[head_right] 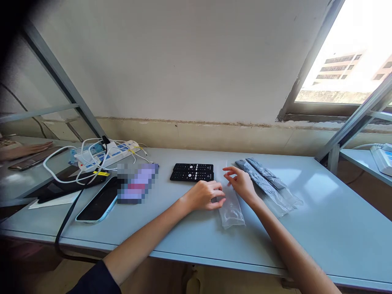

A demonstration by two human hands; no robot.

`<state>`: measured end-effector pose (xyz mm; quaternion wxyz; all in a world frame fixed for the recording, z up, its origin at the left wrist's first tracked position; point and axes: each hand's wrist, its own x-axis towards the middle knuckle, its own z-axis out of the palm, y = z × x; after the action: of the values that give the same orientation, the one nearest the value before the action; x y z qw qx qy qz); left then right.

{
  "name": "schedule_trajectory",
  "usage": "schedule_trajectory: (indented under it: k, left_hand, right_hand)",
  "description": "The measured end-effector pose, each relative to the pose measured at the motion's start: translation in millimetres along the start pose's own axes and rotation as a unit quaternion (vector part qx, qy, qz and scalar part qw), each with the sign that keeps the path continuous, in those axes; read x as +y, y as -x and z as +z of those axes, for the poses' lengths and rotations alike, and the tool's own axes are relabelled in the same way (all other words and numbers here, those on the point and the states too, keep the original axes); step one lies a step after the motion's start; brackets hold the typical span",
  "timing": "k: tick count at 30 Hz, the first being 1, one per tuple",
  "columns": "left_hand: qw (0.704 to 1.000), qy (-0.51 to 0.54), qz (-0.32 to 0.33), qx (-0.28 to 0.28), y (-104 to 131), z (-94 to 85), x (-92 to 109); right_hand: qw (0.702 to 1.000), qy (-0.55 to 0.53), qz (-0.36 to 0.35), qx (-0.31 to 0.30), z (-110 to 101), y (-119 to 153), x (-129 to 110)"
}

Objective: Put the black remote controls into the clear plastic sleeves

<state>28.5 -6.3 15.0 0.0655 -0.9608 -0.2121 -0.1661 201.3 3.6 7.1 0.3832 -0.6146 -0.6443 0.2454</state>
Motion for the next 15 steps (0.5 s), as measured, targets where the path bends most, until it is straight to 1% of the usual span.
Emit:
schedule_trajectory:
  k: [7,15]
  left_hand:
    - [1.000,0.009,0.010,-0.001,0.9,4.1,-1.7]
    - [0.999,0.037,-0.006,-0.019,2.9,5.4,-2.3]
  right_hand:
    - [1.000,0.014,-0.008,-0.001,-0.9,0.6,1.4]
    - [0.998,0.052,-0.034,0.027,-4.7,-0.9,-4.3]
